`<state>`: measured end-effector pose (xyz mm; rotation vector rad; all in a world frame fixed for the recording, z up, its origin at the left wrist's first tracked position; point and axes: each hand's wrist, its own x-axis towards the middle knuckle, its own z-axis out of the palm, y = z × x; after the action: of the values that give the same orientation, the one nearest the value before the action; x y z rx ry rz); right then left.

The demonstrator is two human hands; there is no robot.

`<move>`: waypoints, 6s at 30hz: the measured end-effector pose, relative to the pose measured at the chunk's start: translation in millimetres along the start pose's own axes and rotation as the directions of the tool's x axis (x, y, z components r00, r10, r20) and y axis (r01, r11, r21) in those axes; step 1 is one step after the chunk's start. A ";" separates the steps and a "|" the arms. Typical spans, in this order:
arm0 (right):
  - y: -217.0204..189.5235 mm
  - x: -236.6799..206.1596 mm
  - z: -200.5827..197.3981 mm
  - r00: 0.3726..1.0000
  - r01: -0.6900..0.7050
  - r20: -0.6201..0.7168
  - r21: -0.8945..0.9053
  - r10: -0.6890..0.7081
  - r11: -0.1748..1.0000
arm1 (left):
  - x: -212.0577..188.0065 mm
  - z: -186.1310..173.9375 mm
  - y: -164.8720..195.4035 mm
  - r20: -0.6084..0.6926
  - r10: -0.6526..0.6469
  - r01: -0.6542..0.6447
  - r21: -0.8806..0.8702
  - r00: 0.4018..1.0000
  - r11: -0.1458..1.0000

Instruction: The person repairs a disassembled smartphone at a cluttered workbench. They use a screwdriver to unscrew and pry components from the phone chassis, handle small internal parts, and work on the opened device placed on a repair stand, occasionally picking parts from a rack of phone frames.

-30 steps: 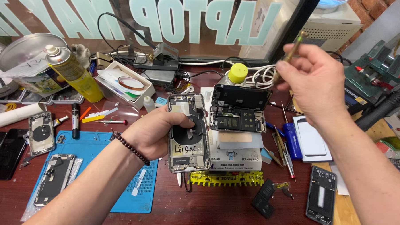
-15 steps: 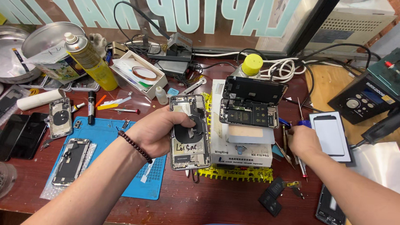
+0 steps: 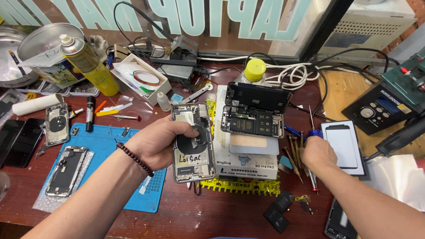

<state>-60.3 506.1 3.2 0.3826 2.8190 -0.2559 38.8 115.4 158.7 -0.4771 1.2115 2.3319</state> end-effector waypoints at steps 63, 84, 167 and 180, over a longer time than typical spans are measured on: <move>-257.0 -175.3 -154.9 0.637 0.722 -0.540 0.669 -0.551 0.179 | -25.9 -9.8 48.4 0.271 0.025 -0.016 -0.034 0.962 0.999; -257.6 -178.8 -174.6 0.484 0.832 -0.544 0.529 -0.685 0.168 | -28.3 -13.8 50.4 0.186 0.018 -0.027 0.047 0.982 0.999; -151.5 -167.2 -156.6 0.827 0.503 -0.299 0.772 -0.477 0.389 | -7.6 21.4 -15.8 0.121 -0.110 0.095 0.127 0.987 0.987; -158.9 -175.7 -166.4 0.690 0.715 -0.359 0.473 -0.629 0.515 | -3.0 18.8 -15.2 0.071 -0.102 0.089 0.168 0.992 0.982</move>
<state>14.7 349.3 234.7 -0.6805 2.8076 -1.3364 47.9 137.9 160.4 -0.3735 1.3013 2.1285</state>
